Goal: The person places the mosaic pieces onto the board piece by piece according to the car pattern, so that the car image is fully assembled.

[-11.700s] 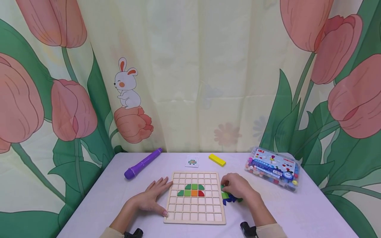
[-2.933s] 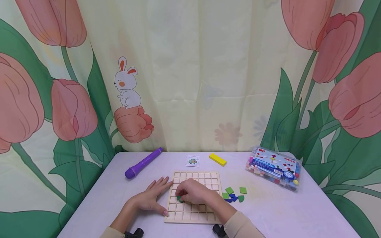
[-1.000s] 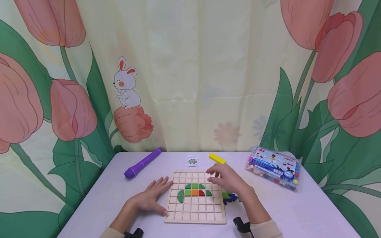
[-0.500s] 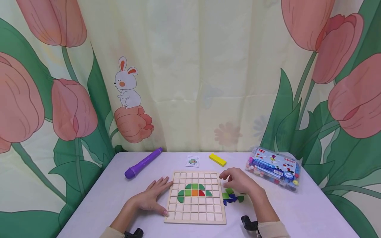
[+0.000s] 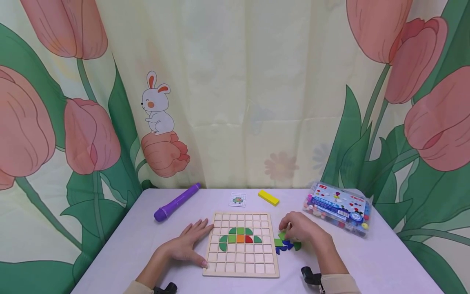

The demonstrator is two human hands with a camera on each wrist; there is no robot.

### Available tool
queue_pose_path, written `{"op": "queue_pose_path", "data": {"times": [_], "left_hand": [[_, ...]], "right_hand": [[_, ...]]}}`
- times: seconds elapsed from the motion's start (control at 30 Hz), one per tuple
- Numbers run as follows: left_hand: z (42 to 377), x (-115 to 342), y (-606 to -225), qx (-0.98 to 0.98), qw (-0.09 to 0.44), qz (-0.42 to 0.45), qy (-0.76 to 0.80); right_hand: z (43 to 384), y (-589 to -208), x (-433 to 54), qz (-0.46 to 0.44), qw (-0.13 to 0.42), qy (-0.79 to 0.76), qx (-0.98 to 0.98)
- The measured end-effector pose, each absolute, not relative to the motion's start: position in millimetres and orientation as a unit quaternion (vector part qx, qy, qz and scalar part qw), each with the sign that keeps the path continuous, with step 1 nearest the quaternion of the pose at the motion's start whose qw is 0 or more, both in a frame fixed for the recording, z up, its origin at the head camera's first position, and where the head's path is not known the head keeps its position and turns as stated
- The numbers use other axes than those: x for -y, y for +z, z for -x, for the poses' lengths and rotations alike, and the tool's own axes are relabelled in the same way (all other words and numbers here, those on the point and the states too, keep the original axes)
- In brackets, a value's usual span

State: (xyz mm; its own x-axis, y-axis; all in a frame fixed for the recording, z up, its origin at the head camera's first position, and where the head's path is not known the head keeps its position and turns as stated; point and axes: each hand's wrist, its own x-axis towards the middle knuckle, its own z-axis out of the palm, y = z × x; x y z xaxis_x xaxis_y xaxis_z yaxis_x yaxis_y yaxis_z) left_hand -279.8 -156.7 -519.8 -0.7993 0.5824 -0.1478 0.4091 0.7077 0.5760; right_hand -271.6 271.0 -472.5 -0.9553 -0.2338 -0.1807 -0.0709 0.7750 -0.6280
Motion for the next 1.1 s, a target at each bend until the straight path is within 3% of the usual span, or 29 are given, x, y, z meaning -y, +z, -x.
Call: {"op": "queue_pose_path", "data": {"times": [1.1], "left_hand": [[278.7, 156.5, -519.2, -0.91, 0.164, -0.268, 0.269]], "right_hand": [[274.9, -480.8, -267.2, 0.054, 0.113, -0.338, -0.933]]}}
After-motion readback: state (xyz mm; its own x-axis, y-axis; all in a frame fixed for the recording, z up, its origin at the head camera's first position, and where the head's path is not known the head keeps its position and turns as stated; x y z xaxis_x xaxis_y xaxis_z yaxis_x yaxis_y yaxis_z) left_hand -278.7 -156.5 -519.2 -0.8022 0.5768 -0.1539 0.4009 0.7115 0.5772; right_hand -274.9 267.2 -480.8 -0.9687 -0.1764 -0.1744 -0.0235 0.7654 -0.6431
